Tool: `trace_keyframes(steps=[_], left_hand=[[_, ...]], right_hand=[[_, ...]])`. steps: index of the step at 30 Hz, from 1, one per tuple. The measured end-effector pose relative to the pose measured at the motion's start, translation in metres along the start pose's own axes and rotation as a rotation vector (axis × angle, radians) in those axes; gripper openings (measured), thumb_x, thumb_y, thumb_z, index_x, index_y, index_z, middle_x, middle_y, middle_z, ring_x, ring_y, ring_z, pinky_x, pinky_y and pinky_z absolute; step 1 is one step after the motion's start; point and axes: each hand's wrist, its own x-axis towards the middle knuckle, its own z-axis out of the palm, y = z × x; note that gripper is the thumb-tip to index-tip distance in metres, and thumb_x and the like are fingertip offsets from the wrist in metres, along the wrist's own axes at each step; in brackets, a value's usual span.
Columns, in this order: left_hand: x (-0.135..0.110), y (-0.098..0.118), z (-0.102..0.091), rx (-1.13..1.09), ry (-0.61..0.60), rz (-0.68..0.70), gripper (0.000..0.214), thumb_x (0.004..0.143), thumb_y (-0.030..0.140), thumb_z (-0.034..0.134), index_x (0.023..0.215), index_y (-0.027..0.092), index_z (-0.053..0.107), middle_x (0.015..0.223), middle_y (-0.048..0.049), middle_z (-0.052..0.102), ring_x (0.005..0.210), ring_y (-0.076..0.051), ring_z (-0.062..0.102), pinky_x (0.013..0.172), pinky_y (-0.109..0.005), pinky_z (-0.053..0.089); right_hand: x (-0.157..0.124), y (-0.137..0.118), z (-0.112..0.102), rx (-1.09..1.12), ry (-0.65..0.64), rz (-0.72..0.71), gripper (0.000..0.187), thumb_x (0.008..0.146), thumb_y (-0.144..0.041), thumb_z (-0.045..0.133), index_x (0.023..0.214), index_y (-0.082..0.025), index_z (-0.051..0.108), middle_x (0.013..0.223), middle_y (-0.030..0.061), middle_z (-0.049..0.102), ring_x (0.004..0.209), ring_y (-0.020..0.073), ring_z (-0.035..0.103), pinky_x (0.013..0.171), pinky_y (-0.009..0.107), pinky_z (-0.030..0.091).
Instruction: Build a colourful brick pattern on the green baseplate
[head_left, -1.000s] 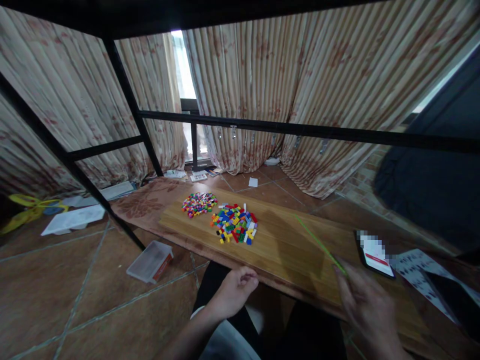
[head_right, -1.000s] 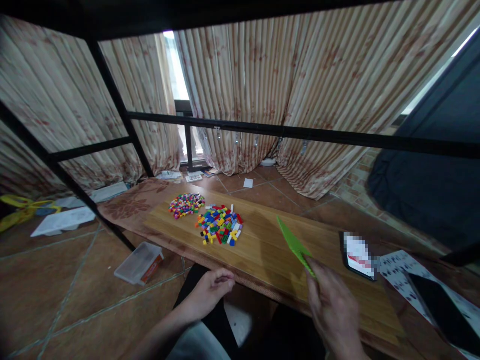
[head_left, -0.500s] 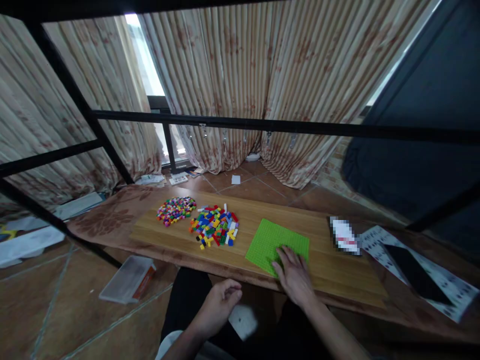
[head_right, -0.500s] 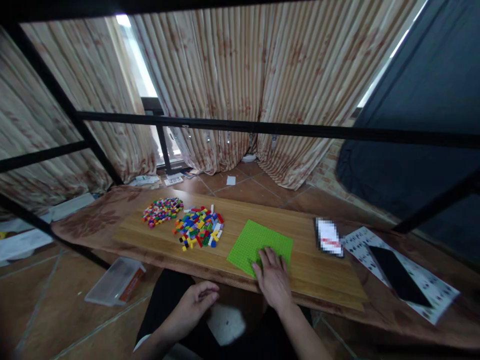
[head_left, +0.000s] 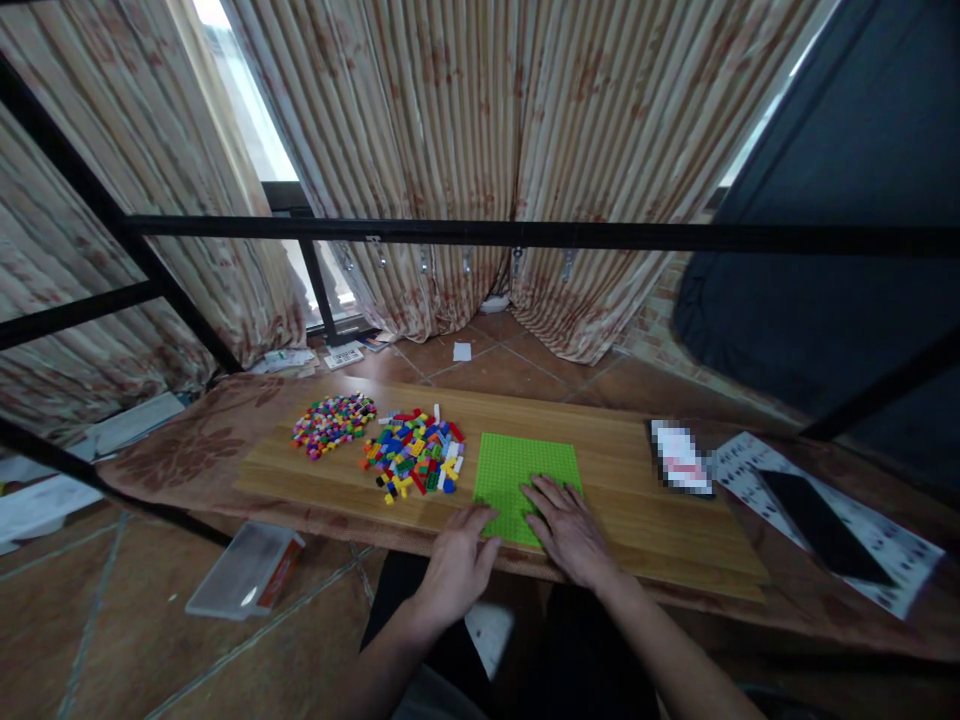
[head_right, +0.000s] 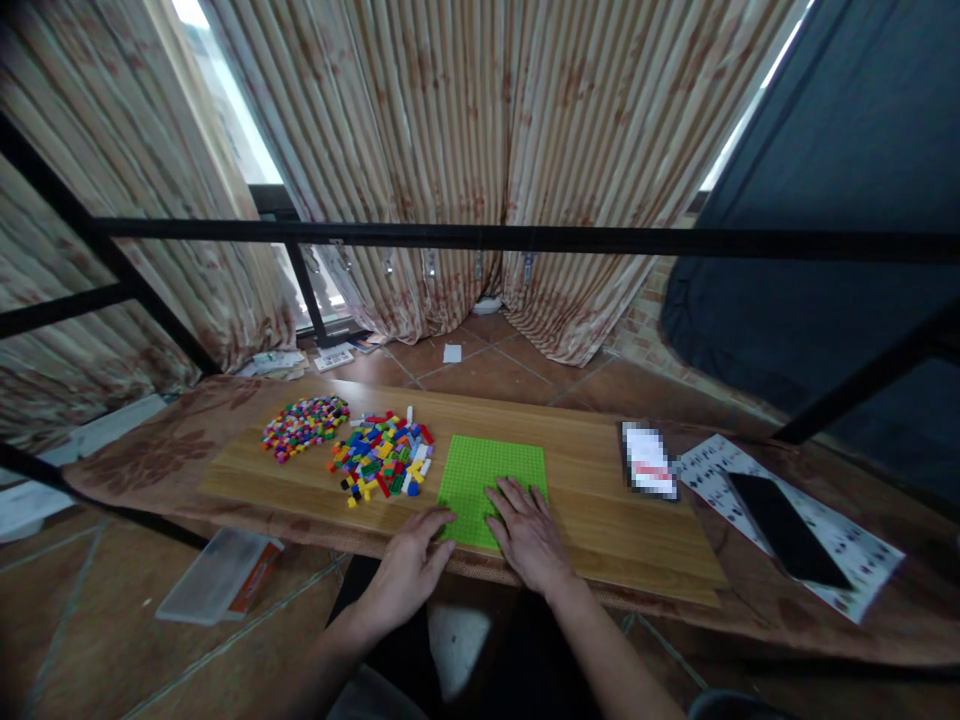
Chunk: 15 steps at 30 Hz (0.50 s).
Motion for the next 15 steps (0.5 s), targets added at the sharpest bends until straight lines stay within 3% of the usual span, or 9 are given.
trace_keyframes(steps=[5, 10, 15], left_hand=[[0.025, -0.01, 0.021, 0.36, -0.017, 0.151, 0.042, 0.089, 0.028, 0.052, 0.131, 0.02, 0.053, 0.141, -0.0119, 0.049, 0.132, -0.029, 0.042, 0.11, -0.051, 0.033], [0.026, -0.021, 0.032, 0.495, -0.02, 0.187, 0.047, 0.094, 0.037, 0.044, 0.137, 0.02, 0.046, 0.147, -0.0117, 0.043, 0.138, -0.029, 0.034, 0.114, -0.053, 0.025], [0.024, -0.022, 0.035, 0.506, -0.023, 0.163, 0.048, 0.095, 0.038, 0.04, 0.139, 0.02, 0.045, 0.149, -0.0111, 0.041, 0.14, -0.029, 0.031, 0.115, -0.052, 0.023]], right_hand=[[-0.003, 0.001, 0.003, -0.014, 0.006, 0.018, 0.047, 0.097, -0.042, 0.036, 0.139, -0.025, 0.048, 0.15, 0.0064, 0.042, 0.141, 0.0247, 0.032, 0.115, 0.051, 0.022], [0.004, -0.002, -0.003, 0.007, 0.023, 0.053, 0.046, 0.096, -0.041, 0.037, 0.135, -0.023, 0.051, 0.146, 0.0092, 0.046, 0.137, 0.0264, 0.038, 0.112, 0.052, 0.027], [0.034, -0.01, -0.019, 0.007, 0.281, 0.138, 0.052, 0.096, -0.039, 0.033, 0.141, -0.015, 0.041, 0.15, 0.0157, 0.038, 0.14, 0.0286, 0.031, 0.112, 0.052, 0.026]])
